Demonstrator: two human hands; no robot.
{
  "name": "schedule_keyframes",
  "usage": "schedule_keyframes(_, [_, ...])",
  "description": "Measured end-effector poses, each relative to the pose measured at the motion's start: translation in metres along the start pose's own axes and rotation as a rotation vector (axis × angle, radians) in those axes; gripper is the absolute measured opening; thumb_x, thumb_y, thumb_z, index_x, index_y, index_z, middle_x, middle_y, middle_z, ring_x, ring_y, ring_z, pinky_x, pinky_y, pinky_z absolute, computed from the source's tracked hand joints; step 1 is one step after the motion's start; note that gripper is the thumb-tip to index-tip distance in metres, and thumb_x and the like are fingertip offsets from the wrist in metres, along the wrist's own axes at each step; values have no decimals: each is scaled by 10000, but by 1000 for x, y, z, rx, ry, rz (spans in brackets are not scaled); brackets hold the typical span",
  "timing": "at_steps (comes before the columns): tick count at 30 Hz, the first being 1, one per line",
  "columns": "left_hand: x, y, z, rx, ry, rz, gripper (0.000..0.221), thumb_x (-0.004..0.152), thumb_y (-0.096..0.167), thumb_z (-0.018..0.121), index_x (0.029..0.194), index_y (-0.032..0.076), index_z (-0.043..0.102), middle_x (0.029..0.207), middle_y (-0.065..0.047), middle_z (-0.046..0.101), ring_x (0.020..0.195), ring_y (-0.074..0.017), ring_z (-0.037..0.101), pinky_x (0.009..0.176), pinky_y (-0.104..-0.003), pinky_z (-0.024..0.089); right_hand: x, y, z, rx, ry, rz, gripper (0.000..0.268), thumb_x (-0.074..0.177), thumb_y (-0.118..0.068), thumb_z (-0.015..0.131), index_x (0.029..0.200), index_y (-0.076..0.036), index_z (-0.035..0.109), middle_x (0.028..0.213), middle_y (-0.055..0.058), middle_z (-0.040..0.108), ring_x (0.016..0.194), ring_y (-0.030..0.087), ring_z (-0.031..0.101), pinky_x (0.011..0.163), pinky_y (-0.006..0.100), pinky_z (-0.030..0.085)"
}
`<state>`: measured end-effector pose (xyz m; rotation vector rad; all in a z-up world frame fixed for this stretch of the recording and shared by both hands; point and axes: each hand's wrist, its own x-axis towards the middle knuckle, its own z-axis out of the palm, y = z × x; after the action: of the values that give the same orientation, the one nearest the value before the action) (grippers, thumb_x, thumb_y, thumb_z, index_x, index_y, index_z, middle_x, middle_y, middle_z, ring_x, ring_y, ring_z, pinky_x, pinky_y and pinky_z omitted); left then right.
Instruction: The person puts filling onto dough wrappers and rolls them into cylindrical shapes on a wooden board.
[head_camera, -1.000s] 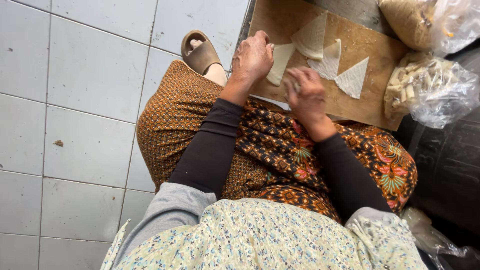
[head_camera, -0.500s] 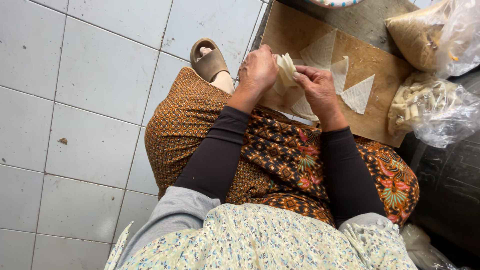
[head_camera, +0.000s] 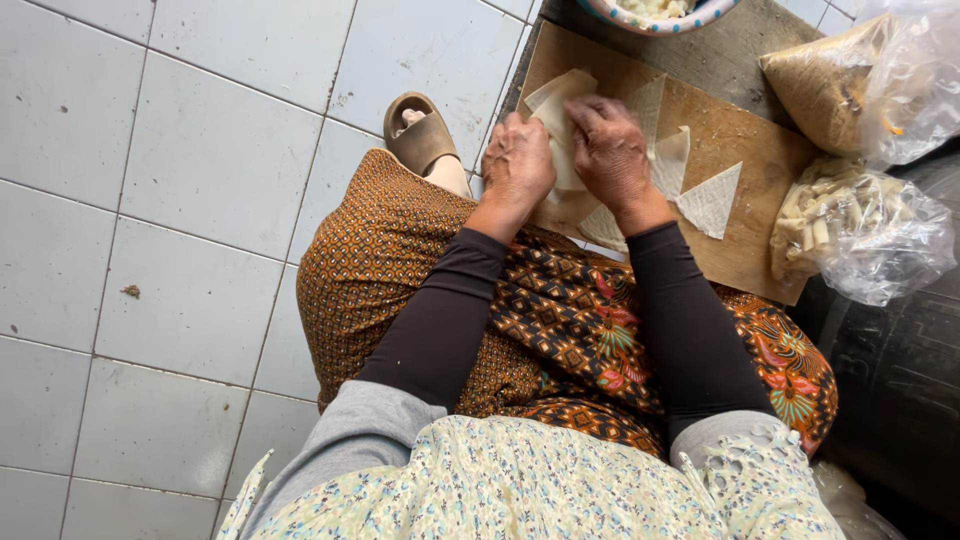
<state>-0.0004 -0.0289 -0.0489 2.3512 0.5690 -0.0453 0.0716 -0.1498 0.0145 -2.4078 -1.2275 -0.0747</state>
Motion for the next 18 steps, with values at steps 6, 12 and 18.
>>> schedule_keyframes(6, [-2, -2, -19, -86, -260, -153, 268, 856, 36, 629, 1122, 49, 646, 997, -206, 743, 919, -314, 759, 784, -443, 606, -4, 4, 2, 109, 5, 46, 200, 992, -106, 744, 1152, 14, 744, 1168, 185, 715, 1095, 336, 676, 955, 422, 556])
schedule_keyframes(12, [-1, 1, -28, 11, -338, -149, 182, 870, 74, 648, 1044, 56, 694, 1022, -196, 745, 967, -318, 751, 818, -450, 604, 0, 6, 19, 59, 5, 19, 102, 973, -112, 737, 1045, -43, 759, 1080, 135, 770, 1017, 275, 723, 916, 376, 580])
schedule_keyframes(18, [-3, 3, -38, 1, -354, -155, 197, 856, 120, 668, 1041, 58, 697, 1053, -195, 737, 1006, -330, 731, 849, -464, 584, -18, 47, -33, 1161, -55, 672, 181, 1032, -52, 679, 1168, 61, 719, 1041, 129, 761, 914, 194, 709, 849, 326, 584])
